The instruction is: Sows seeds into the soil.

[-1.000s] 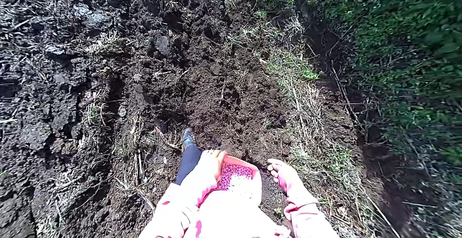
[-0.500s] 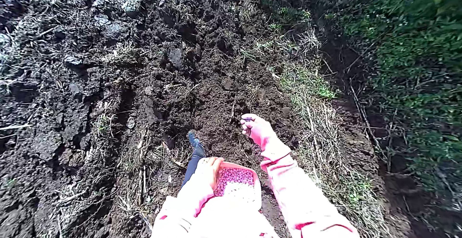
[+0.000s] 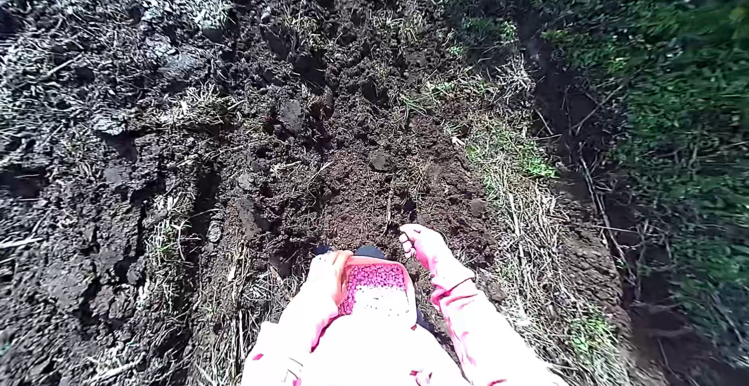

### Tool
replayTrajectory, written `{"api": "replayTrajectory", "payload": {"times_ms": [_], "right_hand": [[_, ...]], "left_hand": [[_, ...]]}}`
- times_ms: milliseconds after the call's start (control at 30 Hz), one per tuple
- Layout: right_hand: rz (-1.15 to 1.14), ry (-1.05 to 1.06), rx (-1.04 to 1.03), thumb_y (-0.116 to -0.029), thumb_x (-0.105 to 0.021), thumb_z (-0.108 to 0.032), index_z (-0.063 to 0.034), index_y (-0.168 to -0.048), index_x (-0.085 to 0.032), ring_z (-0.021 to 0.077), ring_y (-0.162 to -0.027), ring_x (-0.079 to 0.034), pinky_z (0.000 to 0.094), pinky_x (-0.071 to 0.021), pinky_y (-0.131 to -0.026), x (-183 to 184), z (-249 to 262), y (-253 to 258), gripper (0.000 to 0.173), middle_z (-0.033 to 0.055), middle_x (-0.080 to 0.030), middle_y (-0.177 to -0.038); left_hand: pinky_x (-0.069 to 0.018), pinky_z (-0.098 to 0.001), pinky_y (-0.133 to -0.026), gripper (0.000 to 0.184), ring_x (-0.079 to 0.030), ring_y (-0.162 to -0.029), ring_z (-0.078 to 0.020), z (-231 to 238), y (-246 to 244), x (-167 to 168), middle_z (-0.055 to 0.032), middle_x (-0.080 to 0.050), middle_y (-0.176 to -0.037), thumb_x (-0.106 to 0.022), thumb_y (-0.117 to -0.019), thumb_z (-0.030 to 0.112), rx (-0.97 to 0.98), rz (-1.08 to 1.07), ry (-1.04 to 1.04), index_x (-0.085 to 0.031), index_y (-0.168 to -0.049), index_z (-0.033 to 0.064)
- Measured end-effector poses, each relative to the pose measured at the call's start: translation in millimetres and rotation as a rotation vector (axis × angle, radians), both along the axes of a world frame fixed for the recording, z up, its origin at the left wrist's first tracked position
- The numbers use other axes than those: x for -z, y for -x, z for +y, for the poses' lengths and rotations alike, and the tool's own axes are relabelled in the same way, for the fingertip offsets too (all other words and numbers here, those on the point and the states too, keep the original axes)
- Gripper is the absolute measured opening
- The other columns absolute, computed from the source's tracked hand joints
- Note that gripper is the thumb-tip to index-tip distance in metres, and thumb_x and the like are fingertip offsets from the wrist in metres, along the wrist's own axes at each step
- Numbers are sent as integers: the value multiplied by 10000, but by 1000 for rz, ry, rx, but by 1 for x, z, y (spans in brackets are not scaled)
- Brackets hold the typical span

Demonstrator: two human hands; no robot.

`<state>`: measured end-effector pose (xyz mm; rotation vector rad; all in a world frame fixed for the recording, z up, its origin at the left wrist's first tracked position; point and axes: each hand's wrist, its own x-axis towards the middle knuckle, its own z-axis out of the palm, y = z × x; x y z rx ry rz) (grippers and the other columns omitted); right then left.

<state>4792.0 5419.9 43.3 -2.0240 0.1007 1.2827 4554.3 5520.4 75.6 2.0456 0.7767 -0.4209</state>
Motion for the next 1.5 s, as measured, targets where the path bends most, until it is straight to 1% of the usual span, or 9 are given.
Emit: {"api": "replayTrajectory", "payload": {"times_ms": [233,633,833,967,1167,1233,1300,1400,1500], "right_hand": [[30,31,67,-1110,-424,-136,-3,-1245,-586,72,-528,-539,240,-487,-511,10,-1,-8,250,14,-607,-763],[-38,109,107,-1109,-429,-147,-14,-1217,-601,50,-495,-454,211,-409,-476,8,-50,-32,242,-21,-528,-697],[-64,-15,-51,-1107,-445,-165,-41,-1262,-593,55,-509,-471,217,-420,-486,-15,34,-46,248,-21,-545,-713],[-128,-62,-247,-1106,-448,-165,-47,-1351,-549,75,-566,-489,237,-429,-531,-42,121,-59,290,16,-565,-804],[-26,-325,-858,-1047,-516,-112,3,-1108,-656,19,-654,-561,201,-481,-629,-80,169,-62,191,0,-634,-809],[21,-291,-1267,-1043,-530,-130,-1,-1180,-675,163,-876,-642,350,-516,-839,-76,185,-57,237,118,-689,-998],[-8,-159,-1637,-1014,-570,-117,-12,-1297,-641,354,-1215,-615,558,-448,-1049,-59,211,-52,311,220,-652,-1286],[-109,30,-1967,-1011,-544,-128,2,-1463,-497,469,-1341,-500,646,-418,-1054,-27,244,-54,473,274,-472,-1501],[-84,50,-2005,-1084,-418,-152,23,-1500,-445,473,-1394,-445,626,-374,-1104,-14,266,-76,452,287,-407,-1552]], "left_hand": [[-353,-543,-1174,354,-572,-1327,-392,16,26,-3,-208,-644,-1370,-563,-1005,61,-265,-189,-122,-644,-1342,-10],[-357,-552,-1163,361,-580,-1320,-382,25,-20,7,-199,-649,-1366,-584,-983,44,-159,-242,-119,-650,-1335,1],[-355,-548,-1171,373,-579,-1325,-384,43,-16,6,-206,-645,-1372,-584,-969,17,-242,-241,-135,-647,-1336,-14],[-308,-525,-1204,411,-527,-1385,-360,65,-31,3,-195,-598,-1439,-548,-1005,41,-222,-104,-76,-594,-1412,11],[-270,-513,-1228,443,-475,-1434,-340,110,-72,7,-181,-557,-1490,-517,-1030,68,-216,22,-23,-542,-1471,40],[-265,-507,-1232,438,-470,-1438,-334,129,-90,11,-176,-552,-1497,-508,-1038,80,-217,39,-26,-540,-1473,44],[-272,-505,-1230,436,-477,-1433,-335,151,-109,13,-176,-558,-1491,-520,-1035,82,-222,47,-37,-544,-1468,38],[-278,-510,-1226,436,-483,-1428,-336,183,-135,16,-179,-560,-1488,-519,-1030,69,-234,62,-49,-548,-1463,33],[-272,-511,-1228,434,-465,-1442,-337,214,-163,14,-178,-539,-1508,-501,-1050,92,-225,136,-28,-531,-1480,43]]}}
